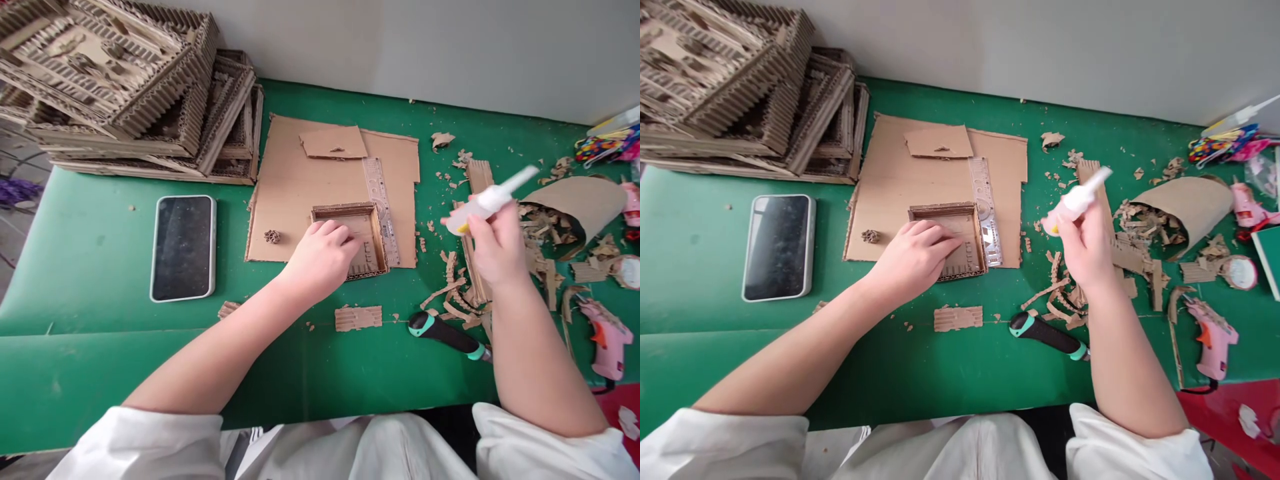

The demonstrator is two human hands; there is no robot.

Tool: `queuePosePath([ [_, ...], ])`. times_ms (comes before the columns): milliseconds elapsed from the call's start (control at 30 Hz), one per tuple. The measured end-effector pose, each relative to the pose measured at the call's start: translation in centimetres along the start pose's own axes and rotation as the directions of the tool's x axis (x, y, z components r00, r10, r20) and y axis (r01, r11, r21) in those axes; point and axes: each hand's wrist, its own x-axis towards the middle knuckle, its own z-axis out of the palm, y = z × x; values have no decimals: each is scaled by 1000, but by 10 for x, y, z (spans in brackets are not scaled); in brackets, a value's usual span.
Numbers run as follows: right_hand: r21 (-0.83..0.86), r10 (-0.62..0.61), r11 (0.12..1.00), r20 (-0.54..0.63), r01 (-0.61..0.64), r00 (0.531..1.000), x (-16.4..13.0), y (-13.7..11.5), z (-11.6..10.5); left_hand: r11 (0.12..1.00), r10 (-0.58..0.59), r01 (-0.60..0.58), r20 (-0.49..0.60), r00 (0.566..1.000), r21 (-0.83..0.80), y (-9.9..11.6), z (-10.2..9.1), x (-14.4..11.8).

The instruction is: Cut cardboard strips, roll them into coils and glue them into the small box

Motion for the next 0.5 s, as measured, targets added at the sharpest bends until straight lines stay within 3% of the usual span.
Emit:
queuePosePath([
  [133,-239,52,971,138,-18,989,-6,-34,0,1000,-3,4,29,1000,-1,-2,0,1],
  [300,-301,-123,938,170,171,978,-4,-67,14,1000,4,-4,56,998,-8,-3,-1,1],
  [500,-464,-201,831,266,308,943,9,-82,44,1000,5,-5,58,998,3,-2,-1,1],
])
